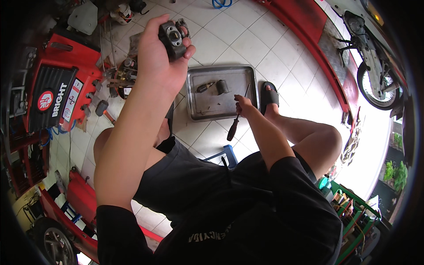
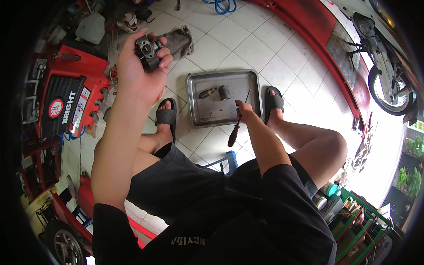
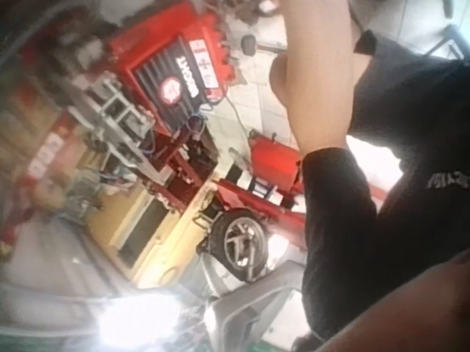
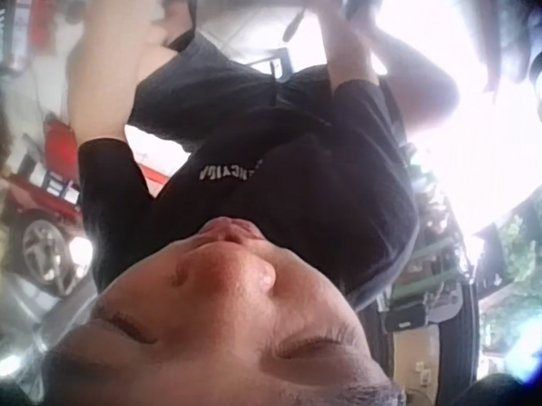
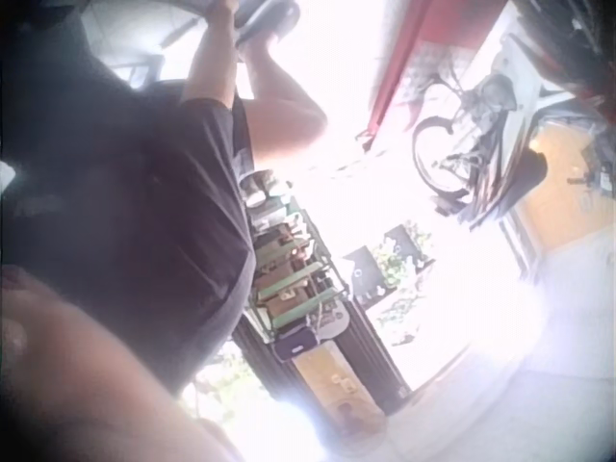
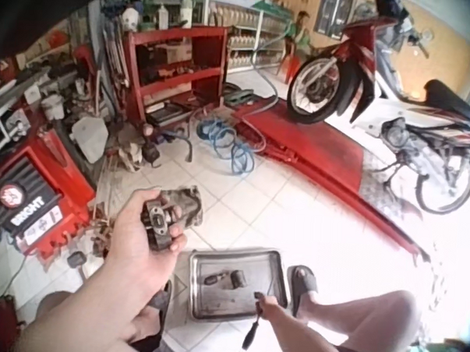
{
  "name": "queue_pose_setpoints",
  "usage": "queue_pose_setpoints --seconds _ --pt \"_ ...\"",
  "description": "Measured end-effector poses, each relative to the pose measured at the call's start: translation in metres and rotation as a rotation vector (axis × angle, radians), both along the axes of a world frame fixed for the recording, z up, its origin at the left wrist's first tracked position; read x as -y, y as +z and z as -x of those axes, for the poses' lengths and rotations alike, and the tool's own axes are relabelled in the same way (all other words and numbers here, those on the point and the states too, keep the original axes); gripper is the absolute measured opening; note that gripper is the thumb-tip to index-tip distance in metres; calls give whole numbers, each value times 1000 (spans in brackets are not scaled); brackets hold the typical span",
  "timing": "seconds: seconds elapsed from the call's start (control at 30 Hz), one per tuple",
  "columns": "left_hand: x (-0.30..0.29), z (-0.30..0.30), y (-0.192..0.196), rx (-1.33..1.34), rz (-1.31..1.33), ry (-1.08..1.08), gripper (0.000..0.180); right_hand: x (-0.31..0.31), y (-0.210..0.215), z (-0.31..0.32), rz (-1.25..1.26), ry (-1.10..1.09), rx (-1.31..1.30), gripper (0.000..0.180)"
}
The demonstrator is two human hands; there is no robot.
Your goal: The person uses a screwdriver to pry and remove a small metal piece from a cylindrical mechanical part. They then use a hammer to tap the part and continue prying with the screwdriver to disassemble it further.
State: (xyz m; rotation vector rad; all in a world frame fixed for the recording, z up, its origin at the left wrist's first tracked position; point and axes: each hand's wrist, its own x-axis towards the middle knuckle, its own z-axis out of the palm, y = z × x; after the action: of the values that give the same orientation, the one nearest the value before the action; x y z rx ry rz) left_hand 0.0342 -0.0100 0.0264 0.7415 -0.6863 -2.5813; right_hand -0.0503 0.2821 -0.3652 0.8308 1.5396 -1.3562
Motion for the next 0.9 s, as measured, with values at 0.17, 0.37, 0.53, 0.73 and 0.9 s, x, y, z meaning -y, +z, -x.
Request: queue_pose_setpoints --seconds 0.17,0.37,0.53,0.73,0.9 --pt "-2 2 3 -20 8 9 26 23 74 61 254 83 70 18" --pt "3 -5 8 -35 2 43 25 68 227 99 402 154 -238 13" --pt "4 -3 4 -24 -2 20 24 66 283 96 484 197 -278 16" --pt "7 -6 0 -3 -22 13 23 68 379 120 658 288 -477 24" --pt "10 -7 4 0 -101 -49 25 54 338 99 538 393 -956 39"
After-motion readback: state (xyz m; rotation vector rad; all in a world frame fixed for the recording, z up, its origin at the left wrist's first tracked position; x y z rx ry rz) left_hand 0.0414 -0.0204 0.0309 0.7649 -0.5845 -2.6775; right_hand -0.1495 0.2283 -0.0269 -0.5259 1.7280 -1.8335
